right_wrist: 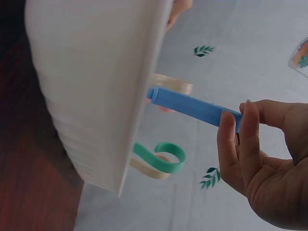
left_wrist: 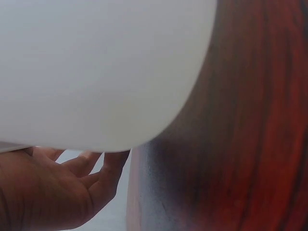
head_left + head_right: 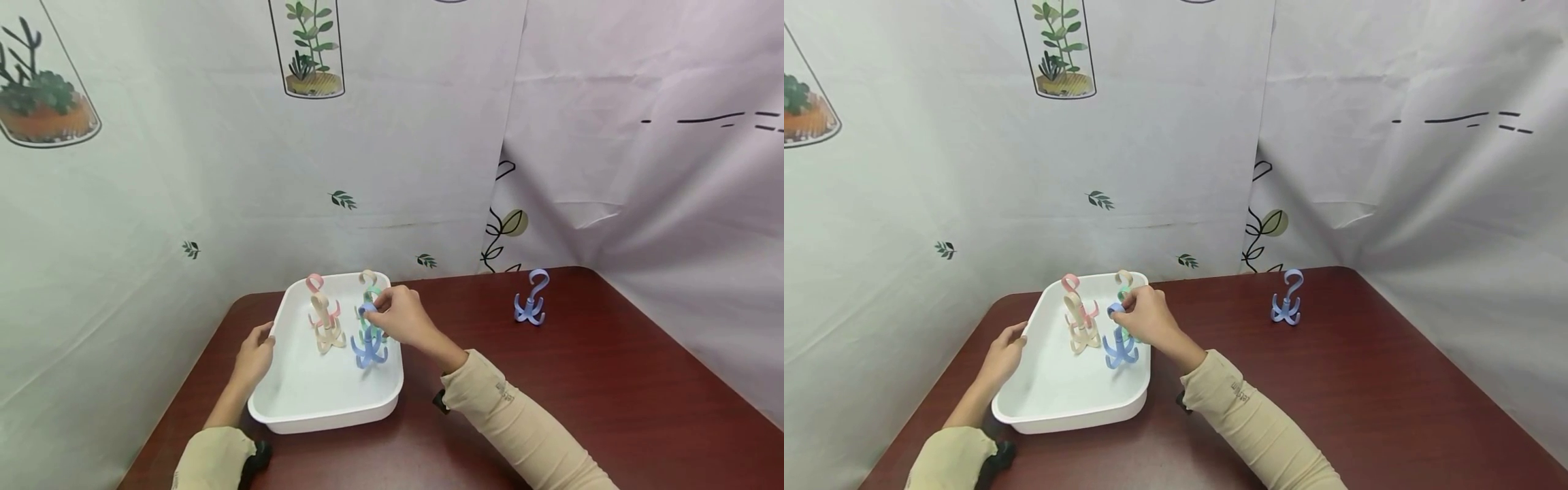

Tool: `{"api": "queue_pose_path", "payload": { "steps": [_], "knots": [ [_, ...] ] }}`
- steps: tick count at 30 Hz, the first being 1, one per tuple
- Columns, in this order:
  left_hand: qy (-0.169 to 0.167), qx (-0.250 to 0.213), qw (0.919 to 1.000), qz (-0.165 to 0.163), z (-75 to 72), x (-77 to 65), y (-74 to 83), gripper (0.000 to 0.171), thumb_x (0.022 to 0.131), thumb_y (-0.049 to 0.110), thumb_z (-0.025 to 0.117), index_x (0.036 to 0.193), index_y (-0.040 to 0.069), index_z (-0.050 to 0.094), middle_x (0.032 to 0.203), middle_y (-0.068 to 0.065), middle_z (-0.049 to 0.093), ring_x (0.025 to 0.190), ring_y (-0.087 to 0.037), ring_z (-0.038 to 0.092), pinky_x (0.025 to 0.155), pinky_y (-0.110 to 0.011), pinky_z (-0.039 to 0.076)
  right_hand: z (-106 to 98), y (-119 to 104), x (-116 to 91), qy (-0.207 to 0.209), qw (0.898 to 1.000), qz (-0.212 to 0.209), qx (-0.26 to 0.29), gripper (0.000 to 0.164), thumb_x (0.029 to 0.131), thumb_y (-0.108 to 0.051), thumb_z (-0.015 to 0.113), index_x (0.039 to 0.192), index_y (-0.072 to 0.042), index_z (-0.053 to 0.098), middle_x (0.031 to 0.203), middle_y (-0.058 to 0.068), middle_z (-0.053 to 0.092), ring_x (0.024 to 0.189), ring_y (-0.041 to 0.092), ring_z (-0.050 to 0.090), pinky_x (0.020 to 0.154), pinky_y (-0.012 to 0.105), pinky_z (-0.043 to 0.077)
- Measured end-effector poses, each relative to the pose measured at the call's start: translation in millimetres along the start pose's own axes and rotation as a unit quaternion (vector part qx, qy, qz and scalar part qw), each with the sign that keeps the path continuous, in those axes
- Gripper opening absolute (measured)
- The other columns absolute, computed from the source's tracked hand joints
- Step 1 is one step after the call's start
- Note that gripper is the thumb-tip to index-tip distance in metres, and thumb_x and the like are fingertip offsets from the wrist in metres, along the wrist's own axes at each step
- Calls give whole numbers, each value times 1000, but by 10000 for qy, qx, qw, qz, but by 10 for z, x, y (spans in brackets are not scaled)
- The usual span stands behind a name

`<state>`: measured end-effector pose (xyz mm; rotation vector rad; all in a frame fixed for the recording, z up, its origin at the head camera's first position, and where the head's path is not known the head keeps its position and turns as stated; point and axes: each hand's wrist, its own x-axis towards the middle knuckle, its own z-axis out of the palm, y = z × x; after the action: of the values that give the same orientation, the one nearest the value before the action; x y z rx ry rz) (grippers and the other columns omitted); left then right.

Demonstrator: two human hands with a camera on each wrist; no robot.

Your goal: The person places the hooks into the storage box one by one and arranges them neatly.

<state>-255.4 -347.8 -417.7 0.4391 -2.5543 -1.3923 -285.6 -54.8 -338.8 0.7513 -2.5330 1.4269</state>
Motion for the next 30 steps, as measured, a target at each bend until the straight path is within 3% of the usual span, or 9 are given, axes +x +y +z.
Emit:
{"api": "queue_pose_path", "payload": {
  "steps": [17,25,30],
  "knots": [
    [-31,-10,10000,-20,4,-1,-18,53,106,20,29,154,1,25,149,-31,35,130,-49,42,104,-59,40,83,167,36,-199,9996,16,-184,10,86,-9,76,87,-1,70,75,3,67,49,8,61,47,22,54],
    [-26,-26,10000,35,-1,-10,-5,53,106,21,29,154,1,25,149,-31,34,130,-49,43,104,-60,40,86,203,65,-238,9997,-8,-75,11,86,-6,75,91,3,71,78,5,68,60,21,69,49,22,55],
    [-18,-32,10000,59,0,-12,-1,53,105,20,29,154,0,25,148,-31,35,130,-49,43,104,-59,40,76,216,70,-251,9996,-74,-88,11,88,-6,74,93,3,71,81,7,69,59,21,69,48,23,55]
  ]
}}
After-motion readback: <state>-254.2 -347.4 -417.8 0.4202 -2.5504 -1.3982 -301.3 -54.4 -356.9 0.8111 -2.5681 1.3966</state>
